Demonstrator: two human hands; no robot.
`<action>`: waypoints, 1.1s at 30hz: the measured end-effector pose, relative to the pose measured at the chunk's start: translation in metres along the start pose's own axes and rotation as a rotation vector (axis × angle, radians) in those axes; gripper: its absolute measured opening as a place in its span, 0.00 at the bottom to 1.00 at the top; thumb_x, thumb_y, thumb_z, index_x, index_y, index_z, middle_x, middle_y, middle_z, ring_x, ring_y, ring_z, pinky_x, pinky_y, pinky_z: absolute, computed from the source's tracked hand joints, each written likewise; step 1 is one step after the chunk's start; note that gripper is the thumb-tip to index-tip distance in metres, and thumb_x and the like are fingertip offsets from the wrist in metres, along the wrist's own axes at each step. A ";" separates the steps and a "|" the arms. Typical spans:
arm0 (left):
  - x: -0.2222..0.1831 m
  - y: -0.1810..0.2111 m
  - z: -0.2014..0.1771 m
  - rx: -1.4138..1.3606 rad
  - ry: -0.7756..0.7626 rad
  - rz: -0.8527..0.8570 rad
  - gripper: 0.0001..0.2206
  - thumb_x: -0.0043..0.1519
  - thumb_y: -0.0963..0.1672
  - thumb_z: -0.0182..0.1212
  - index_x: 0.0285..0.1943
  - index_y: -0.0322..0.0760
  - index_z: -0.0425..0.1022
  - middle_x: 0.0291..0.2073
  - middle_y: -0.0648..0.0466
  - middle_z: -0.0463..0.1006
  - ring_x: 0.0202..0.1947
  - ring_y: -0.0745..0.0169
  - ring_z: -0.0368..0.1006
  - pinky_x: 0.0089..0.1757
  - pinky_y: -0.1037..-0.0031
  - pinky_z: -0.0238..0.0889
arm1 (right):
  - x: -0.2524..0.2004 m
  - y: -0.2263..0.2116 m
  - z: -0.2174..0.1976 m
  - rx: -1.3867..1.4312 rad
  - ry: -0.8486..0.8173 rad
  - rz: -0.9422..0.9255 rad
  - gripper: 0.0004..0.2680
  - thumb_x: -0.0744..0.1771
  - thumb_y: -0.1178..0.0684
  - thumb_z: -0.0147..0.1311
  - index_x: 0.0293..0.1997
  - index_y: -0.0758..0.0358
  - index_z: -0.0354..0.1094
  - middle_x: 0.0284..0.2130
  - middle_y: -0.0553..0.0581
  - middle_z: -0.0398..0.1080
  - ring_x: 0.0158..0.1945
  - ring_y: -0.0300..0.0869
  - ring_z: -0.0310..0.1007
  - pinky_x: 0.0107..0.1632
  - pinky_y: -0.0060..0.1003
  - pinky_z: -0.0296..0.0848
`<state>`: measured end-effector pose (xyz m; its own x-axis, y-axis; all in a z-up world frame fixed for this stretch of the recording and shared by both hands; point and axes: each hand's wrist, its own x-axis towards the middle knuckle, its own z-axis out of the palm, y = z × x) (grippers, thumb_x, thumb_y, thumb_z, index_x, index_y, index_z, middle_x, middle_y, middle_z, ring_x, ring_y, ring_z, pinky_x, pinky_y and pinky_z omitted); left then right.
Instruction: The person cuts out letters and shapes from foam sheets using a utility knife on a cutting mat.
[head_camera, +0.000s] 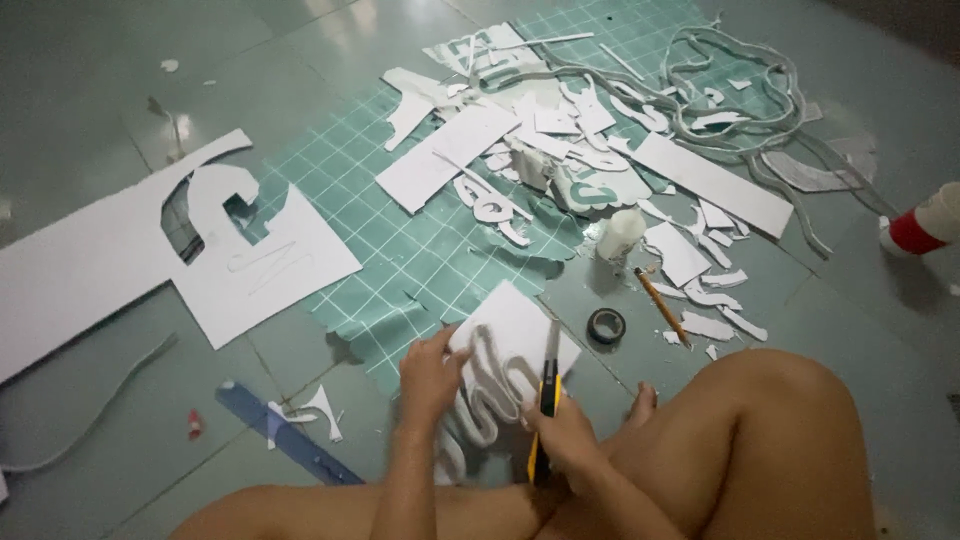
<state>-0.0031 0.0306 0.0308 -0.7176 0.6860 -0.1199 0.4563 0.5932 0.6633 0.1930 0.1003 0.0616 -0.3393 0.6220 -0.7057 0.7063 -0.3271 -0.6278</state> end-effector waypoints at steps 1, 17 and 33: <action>0.005 0.003 0.004 -0.005 0.003 -0.009 0.21 0.58 0.46 0.65 0.63 0.50 0.77 0.36 0.52 0.79 0.38 0.57 0.72 0.45 0.66 0.65 | 0.000 0.007 0.004 -0.010 -0.004 0.001 0.07 0.69 0.48 0.51 0.43 0.59 0.68 0.34 0.54 0.71 0.41 0.42 0.71 0.48 0.38 0.68; -0.030 -0.027 0.001 0.156 0.152 0.194 0.15 0.56 0.48 0.63 0.51 0.46 0.79 0.67 0.49 0.67 0.70 0.43 0.54 0.64 0.39 0.41 | 0.003 0.051 0.019 0.090 0.029 -0.108 0.12 0.68 0.52 0.52 0.56 0.56 0.58 0.37 0.59 0.70 0.37 0.47 0.71 0.41 0.41 0.67; -0.033 -0.026 0.018 0.266 0.020 -0.052 0.15 0.51 0.52 0.75 0.36 0.45 0.76 0.71 0.45 0.58 0.74 0.49 0.47 0.59 0.24 0.37 | -0.034 -0.027 0.033 -0.780 -0.111 -0.043 0.10 0.72 0.44 0.38 0.59 0.48 0.59 0.46 0.59 0.77 0.47 0.53 0.79 0.49 0.53 0.72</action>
<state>0.0184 -0.0001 0.0047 -0.7526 0.6450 -0.1324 0.5390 0.7190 0.4387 0.1652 0.0646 0.0915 -0.4072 0.5348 -0.7404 0.9092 0.3146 -0.2728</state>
